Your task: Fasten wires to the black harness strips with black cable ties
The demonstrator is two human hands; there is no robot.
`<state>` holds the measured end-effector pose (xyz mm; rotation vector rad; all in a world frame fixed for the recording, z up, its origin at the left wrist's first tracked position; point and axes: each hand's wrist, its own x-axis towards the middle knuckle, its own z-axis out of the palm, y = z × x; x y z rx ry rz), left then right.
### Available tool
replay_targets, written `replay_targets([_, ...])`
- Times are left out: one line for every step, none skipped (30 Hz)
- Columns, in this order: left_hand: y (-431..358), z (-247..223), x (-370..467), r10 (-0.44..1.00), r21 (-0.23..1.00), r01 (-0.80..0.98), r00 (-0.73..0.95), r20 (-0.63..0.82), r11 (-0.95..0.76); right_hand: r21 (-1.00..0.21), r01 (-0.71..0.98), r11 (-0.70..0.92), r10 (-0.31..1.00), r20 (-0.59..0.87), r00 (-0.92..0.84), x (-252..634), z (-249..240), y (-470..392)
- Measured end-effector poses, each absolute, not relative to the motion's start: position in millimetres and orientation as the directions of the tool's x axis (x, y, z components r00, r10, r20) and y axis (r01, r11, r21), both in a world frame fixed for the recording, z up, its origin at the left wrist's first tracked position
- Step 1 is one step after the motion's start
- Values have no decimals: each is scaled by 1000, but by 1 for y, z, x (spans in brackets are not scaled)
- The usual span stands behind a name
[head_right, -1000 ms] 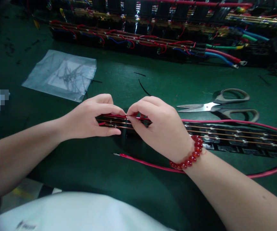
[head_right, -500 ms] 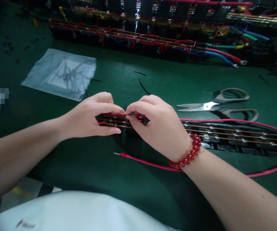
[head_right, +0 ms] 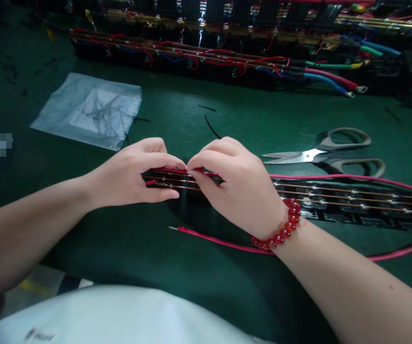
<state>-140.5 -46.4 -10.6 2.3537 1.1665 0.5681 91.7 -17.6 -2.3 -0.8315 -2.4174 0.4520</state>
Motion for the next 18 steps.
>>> replay_targets([-46,-10,-140,813,562,626,559,161,-541,-466,456,758,638,388,-665,92,-2,-18])
replay_targets([-46,-10,-140,812,564,623,562,160,-542,-465,449,762,634,398,-663,92,-3,-18])
replay_targets([-46,-10,-140,811,565,622,564,156,-542,-466,444,765,631,405,-662,92,-3,-18])
replay_targets([-46,-10,-140,810,565,623,566,152,-541,-467,439,767,628,409,-662,92,-3,-18])
replay_targets([-46,-9,-141,810,565,624,567,148,-540,-467,436,769,625,412,-663,92,-3,-18])
replay_targets([-46,-9,-141,810,565,625,568,145,-539,-466,433,772,623,416,-663,92,-2,-19])
replay_targets([-46,-9,-141,809,565,624,570,144,-540,-464,430,774,620,418,-664,92,-2,-19])
replay_targets([-46,-9,-141,807,566,621,572,146,-543,-462,430,776,618,420,-665,92,-2,-19])
replay_targets([-46,-9,-141,804,567,617,575,150,-546,-459,430,777,617,421,-665,92,-2,-19])
replay_targets([-47,-10,-141,802,567,612,577,156,-551,-457,431,778,617,424,-663,92,-2,-20])
replay_targets([-47,-10,-141,800,567,609,578,162,-555,-455,434,778,618,424,-663,92,-2,-20])
replay_targets([-47,-10,-141,798,565,607,579,168,-559,-453,438,776,619,419,-664,92,-2,-20])
replay_targets([-47,-10,-141,797,563,606,579,173,-562,-454,443,773,623,412,-666,91,-2,-20])
replay_targets([-47,-11,-141,796,560,606,578,177,-565,-456,450,768,629,401,-666,91,-1,-20])
replay_targets([-47,-11,-141,796,557,607,579,179,-567,-462,459,759,638,385,-667,91,-1,-20])
replay_targets([-47,-11,-141,795,555,608,580,178,-568,-469,470,748,649,368,-666,91,-1,-20])
replay_targets([-47,-11,-141,795,553,609,581,176,-568,-476,478,738,658,351,-666,91,-1,-20])
replay_targets([-47,-11,-141,795,551,612,582,173,-568,-480,486,731,665,337,-667,91,0,-21])
